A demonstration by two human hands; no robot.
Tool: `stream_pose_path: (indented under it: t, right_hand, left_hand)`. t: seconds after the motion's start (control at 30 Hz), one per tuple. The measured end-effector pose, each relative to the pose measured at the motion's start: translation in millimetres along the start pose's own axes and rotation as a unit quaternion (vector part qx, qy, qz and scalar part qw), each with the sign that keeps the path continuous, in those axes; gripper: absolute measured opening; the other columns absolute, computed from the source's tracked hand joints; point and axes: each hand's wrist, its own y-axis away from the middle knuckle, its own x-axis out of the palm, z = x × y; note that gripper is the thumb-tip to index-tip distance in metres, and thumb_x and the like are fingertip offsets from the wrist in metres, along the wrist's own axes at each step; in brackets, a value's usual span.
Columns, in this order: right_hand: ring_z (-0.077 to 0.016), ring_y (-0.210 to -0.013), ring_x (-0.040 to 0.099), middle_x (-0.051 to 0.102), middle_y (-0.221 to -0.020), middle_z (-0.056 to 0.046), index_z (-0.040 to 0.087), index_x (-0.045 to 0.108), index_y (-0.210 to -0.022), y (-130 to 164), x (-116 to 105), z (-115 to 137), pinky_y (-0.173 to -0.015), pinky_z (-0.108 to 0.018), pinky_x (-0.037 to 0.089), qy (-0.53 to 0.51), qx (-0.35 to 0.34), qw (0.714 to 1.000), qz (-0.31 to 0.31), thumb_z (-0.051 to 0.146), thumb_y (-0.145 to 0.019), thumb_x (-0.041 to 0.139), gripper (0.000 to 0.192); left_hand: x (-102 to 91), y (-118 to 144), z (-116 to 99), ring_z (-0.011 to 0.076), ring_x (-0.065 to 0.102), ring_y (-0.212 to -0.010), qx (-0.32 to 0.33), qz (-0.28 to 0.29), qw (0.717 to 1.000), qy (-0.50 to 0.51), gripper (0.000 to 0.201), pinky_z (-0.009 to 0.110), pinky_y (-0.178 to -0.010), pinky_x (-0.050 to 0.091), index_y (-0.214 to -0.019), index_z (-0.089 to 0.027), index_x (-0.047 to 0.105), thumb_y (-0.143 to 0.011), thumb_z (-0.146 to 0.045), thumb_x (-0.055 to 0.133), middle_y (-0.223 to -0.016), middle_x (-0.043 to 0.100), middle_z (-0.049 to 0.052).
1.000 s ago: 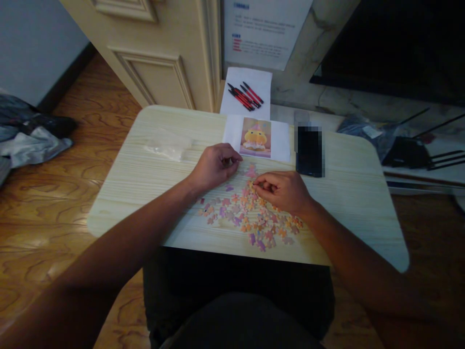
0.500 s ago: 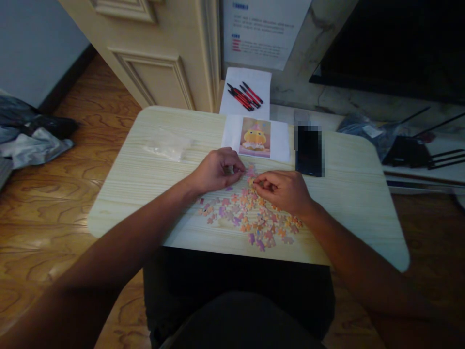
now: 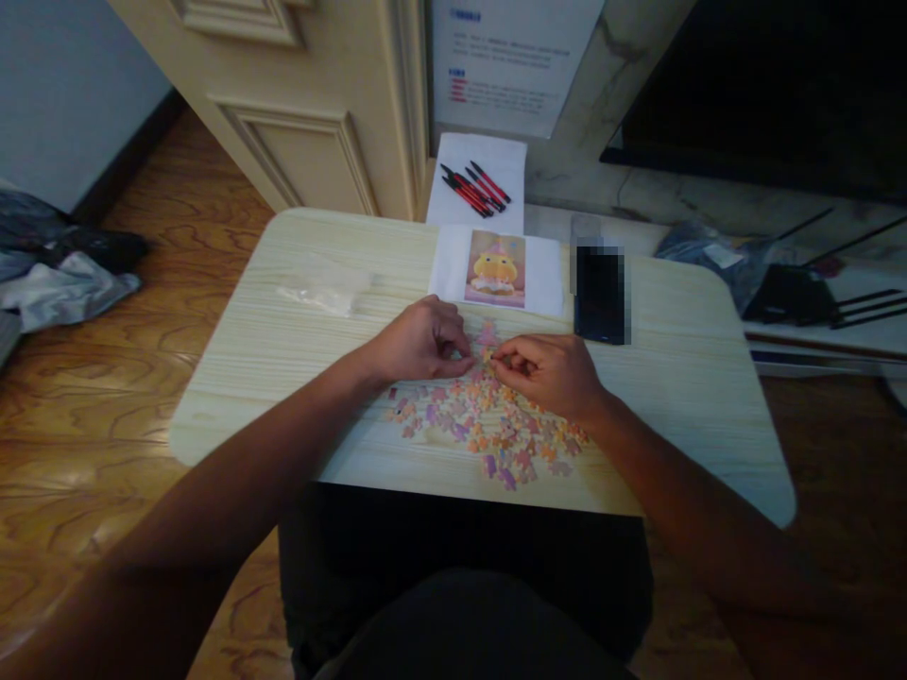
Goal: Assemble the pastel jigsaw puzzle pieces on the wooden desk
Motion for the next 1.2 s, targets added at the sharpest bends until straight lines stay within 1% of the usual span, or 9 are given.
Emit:
stream_pose_path:
  t: [0.1,0.2,0.4,0.57,0.8,1.0,1.07,1.2]
  right_hand:
    - [-0.0132,-0.059,0.067,0.076,-0.069,0.003,0.022,0.080,-0.091,0,1,1,-0.062,-0.027,0.047,-0.004,0.000,1.000,0.005,0.026,-0.098,0.074,0.010]
    - [-0.0129,-0.058,0.067,0.075,-0.068,0.003,0.021,0.080,-0.090,0,3,1,-0.062,-0.027,0.047,-0.006,-0.006,1.000,0.000,0.024,-0.097,0.076,0.009]
    - [-0.0131,-0.059,0.066,0.075,-0.067,0.003,0.022,0.079,-0.089,0,5,5,-0.062,-0.027,0.046,-0.005,0.005,1.000,0.004,0.025,-0.096,0.075,0.009]
    - [-0.0133,-0.058,0.066,0.074,-0.066,0.003,0.022,0.078,-0.088,-1,5,7,-0.063,-0.028,0.045,-0.002,0.005,1.000,0.002,0.024,-0.096,0.075,0.009]
    - [-0.0140,-0.060,0.067,0.074,-0.066,0.004,0.023,0.077,-0.087,-1,7,7,-0.063,-0.028,0.045,0.005,0.026,1.000,0.005,0.025,-0.095,0.076,0.008]
    - [-0.0147,-0.062,0.068,0.076,-0.070,0.003,0.023,0.079,-0.090,-1,7,7,-0.065,-0.029,0.046,0.003,0.036,0.999,0.012,0.027,-0.097,0.077,0.008]
    - [-0.0146,-0.063,0.068,0.077,-0.072,0.002,0.023,0.080,-0.092,-1,8,6,-0.065,-0.029,0.046,0.006,0.034,0.999,0.018,0.028,-0.098,0.077,0.008]
    - [-0.0147,-0.065,0.069,0.080,-0.075,0.002,0.023,0.082,-0.097,-1,10,4,-0.065,-0.029,0.046,0.008,0.016,1.000,0.025,0.029,-0.101,0.076,0.009]
  left_hand:
    - [0.6,1,1,0.0129,0.061,-0.059,0.000,0.015,1.000,-0.014,0.021,0.032,-0.071,0.050,-0.078,-0.021,0.085,-0.093,-0.036,0.082,-0.062,0.069,0.000]
    - [2.1,1,2,0.0130,0.063,-0.060,-0.006,0.023,0.999,-0.026,0.020,0.033,-0.074,0.051,-0.081,-0.021,0.085,-0.095,-0.035,0.081,-0.064,0.071,0.000]
    - [3.5,2,0,0.0131,0.064,-0.060,-0.005,0.019,0.999,-0.036,0.018,0.033,-0.076,0.050,-0.083,-0.021,0.086,-0.094,-0.034,0.082,-0.065,0.073,0.001]
    - [3.7,1,-2,0.0137,0.065,-0.061,-0.005,0.009,0.997,-0.071,0.018,0.036,-0.081,0.049,-0.081,-0.022,0.086,-0.093,-0.034,0.083,-0.063,0.073,-0.001]
    - [3.4,1,-2,0.0149,0.065,-0.062,-0.002,0.011,0.995,-0.096,0.021,0.037,-0.082,0.050,-0.083,-0.022,0.085,-0.097,-0.036,0.080,-0.065,0.072,0.000]
    - [-1.0,1,-1,0.0173,0.073,-0.073,0.008,0.034,0.995,-0.094,0.016,0.038,-0.087,0.052,-0.089,-0.023,0.086,-0.100,-0.032,0.078,-0.078,0.080,0.003]
    - [-3.8,1,-1,0.0179,0.074,-0.076,0.008,0.042,0.995,-0.087,0.017,0.037,-0.086,0.054,-0.091,-0.023,0.086,-0.102,-0.030,0.075,-0.080,0.081,0.004]
    - [-7.7,1,2,0.0180,0.075,-0.076,0.023,0.046,0.996,-0.068,0.017,0.034,-0.079,0.056,-0.092,-0.022,0.086,-0.102,-0.028,0.073,-0.081,0.082,0.005]
